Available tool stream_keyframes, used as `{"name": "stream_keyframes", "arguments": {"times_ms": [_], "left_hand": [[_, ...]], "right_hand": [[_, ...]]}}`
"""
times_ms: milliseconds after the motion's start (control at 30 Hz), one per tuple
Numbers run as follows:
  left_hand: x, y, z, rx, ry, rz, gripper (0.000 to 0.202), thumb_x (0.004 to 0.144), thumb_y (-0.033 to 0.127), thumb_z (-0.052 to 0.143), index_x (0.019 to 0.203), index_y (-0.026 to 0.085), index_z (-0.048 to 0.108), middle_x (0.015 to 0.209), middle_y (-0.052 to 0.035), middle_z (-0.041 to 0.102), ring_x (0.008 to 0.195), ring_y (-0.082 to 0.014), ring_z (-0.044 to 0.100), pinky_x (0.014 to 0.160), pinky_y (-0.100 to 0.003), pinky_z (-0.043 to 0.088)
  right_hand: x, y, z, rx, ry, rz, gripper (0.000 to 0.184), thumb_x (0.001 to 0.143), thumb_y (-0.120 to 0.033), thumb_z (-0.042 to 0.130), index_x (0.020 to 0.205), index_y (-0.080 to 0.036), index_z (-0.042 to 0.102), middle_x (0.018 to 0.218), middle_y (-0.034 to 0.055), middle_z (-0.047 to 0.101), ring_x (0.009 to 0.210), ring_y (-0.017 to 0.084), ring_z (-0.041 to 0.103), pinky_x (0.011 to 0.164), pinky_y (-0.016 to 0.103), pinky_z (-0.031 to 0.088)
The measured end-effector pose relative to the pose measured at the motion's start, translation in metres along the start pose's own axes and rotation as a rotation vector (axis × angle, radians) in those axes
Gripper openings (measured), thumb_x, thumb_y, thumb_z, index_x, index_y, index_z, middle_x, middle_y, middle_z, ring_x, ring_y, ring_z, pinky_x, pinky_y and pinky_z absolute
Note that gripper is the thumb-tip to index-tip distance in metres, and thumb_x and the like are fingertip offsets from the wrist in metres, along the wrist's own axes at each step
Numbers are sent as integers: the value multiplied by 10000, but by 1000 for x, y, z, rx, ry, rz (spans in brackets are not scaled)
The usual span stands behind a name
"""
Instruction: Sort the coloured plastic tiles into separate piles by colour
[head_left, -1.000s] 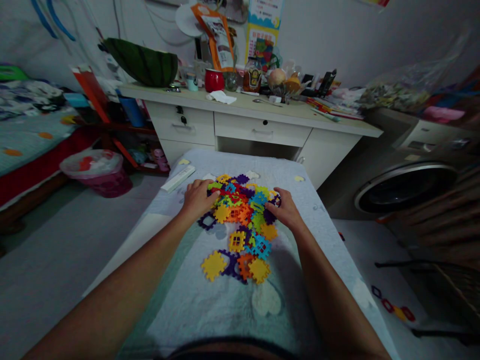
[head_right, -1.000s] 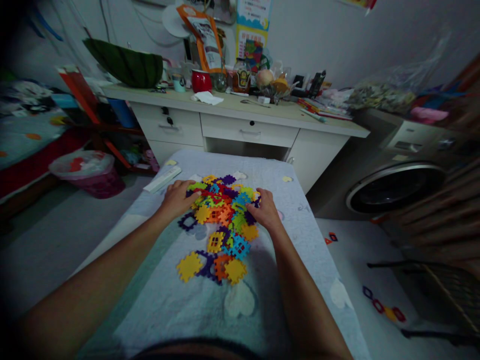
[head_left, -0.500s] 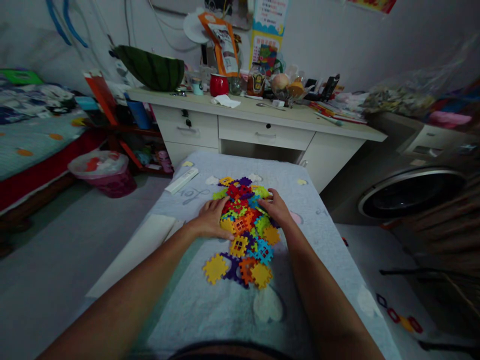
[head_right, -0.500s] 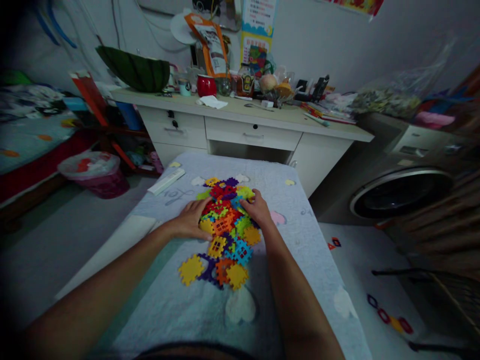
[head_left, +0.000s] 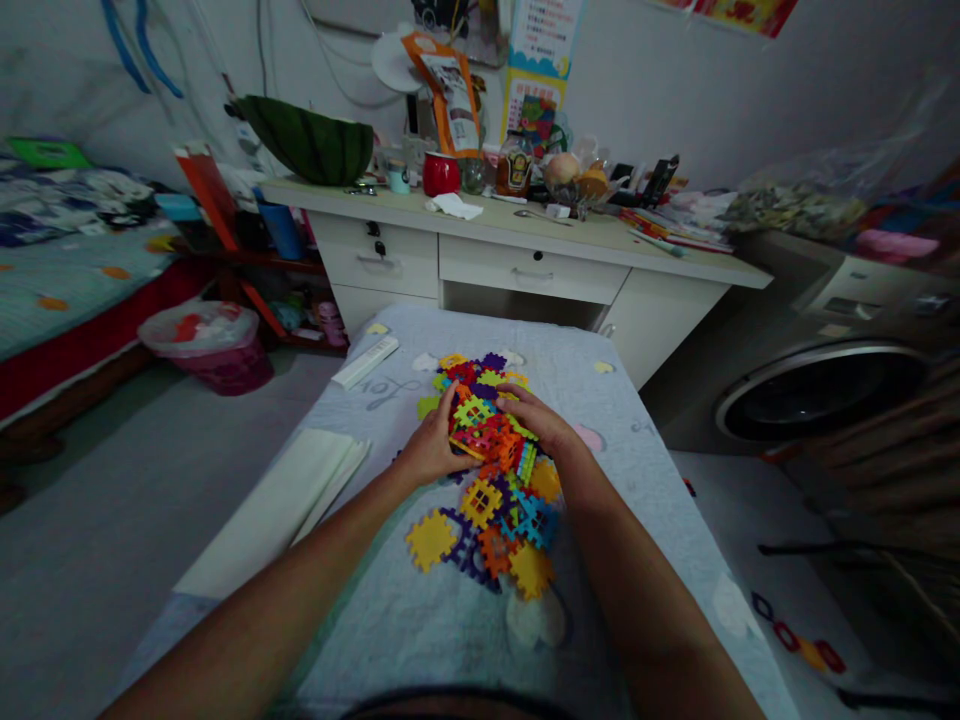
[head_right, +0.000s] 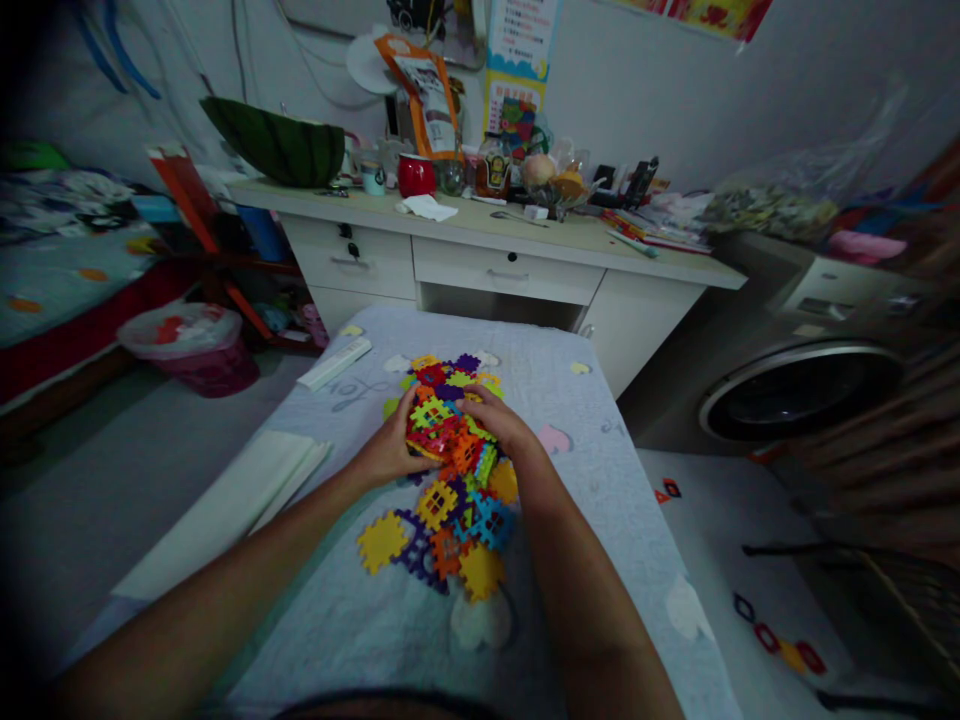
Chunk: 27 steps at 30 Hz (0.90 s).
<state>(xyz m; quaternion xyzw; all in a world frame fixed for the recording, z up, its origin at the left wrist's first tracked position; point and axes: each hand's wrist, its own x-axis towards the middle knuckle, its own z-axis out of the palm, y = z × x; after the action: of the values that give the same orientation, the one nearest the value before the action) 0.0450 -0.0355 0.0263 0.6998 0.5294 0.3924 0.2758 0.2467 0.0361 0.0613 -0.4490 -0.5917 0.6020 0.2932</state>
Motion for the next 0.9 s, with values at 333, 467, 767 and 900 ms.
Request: {"name": "stream_keyframes", "arguments": {"times_ms": [333, 467, 767, 900], "left_hand": [[15, 10, -10, -412, 127, -97, 1043, 700, 423, 750, 1502, 259, 105, 1473, -133, 428, 1265, -258, 528, 1053, -437, 439], [23, 17, -12, -480, 103, -111, 802, 761, 410, 671, 1433, 200, 288, 1359, -119, 548, 1188, -255, 576, 1027, -452, 462], [-16, 19, -47, 160, -114, -21, 825, 745, 498, 677, 1444, 198, 356, 1519, -162, 302, 1440, -340, 242, 1174, -520, 223], [-57, 19, -50, 290, -304, -77, 1192, 565, 606, 793, 1525, 238, 191, 1584, -190, 135, 1469, -415, 105, 1152, -566, 234]], "right_hand": [[-12, -11, -5, 193, -21, -254, 422, 691, -350, 731, 1085, -249, 618, 1002, 20, 713, 968, 201, 660, 948, 381, 486], [-18, -9, -13, 129, 88, -315, 417, 731, -394, 695, 1098, -224, 595, 890, 37, 722, 902, 204, 678, 954, 414, 479], [-69, 11, -60, -579, 172, -242, 775, 706, -560, 722, 1373, -244, 483, 1436, 118, 484, 1332, 304, 432, 1119, 515, 310], [-100, 23, -65, -784, -50, -151, 1211, 539, -623, 817, 1521, -175, 267, 1550, 204, 288, 1424, 393, 267, 1154, 571, 215]]}}
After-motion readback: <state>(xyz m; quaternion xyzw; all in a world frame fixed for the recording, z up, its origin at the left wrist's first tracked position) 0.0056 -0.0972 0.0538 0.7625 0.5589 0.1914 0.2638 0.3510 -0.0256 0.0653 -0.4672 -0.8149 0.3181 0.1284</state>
